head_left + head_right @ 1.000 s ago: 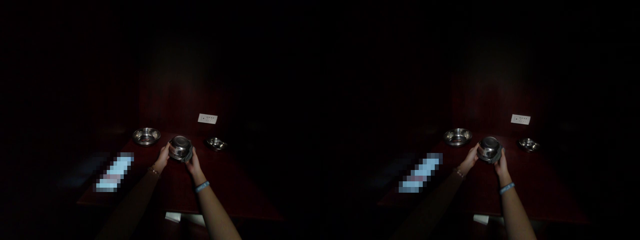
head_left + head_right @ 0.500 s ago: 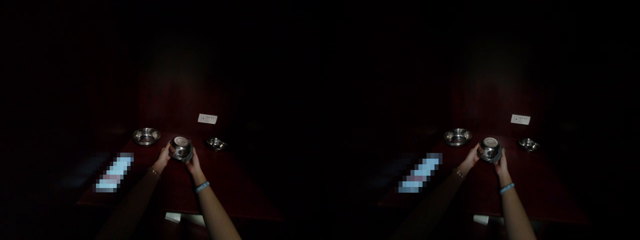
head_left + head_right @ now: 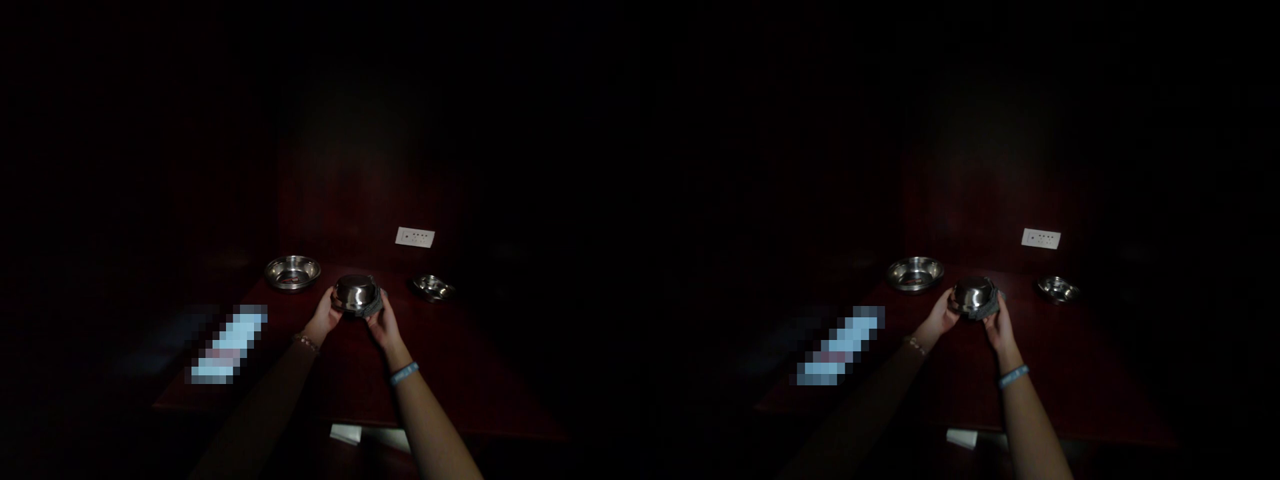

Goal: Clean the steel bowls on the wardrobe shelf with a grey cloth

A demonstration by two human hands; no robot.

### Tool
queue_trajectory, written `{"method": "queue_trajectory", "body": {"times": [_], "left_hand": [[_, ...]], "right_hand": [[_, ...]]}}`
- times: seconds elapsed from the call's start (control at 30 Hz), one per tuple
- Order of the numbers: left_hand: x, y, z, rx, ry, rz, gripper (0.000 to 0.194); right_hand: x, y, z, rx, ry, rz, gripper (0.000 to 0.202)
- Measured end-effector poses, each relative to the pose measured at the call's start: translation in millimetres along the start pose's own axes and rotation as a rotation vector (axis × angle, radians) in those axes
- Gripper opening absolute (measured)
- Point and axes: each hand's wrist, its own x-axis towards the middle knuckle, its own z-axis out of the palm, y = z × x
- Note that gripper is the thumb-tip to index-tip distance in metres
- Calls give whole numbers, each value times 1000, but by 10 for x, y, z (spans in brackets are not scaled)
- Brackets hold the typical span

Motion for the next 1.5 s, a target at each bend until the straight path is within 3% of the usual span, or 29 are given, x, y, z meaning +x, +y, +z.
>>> {"method": "queue_trajectory", "body": {"times": [0.4,0.7,0.87,1.1,1.5], "left_hand": [[-166,-27,114,146,-210,69,29],[-76,-154,2,308,-279,-11,34],[-81,-159,-15,236,-278,81,27],[-80,-164,18,175,-246,101,28],[59,-103,-30,146,-136,181,37]], "right_hand": [[64,-11,-76,119,41,-86,23],[65,-13,-72,113,40,-160,20],[18,-12,-16,99,-36,-109,25],[-10,14,17,16,-103,-33,29],[-8,41,45,-28,-44,-44,23]]}}
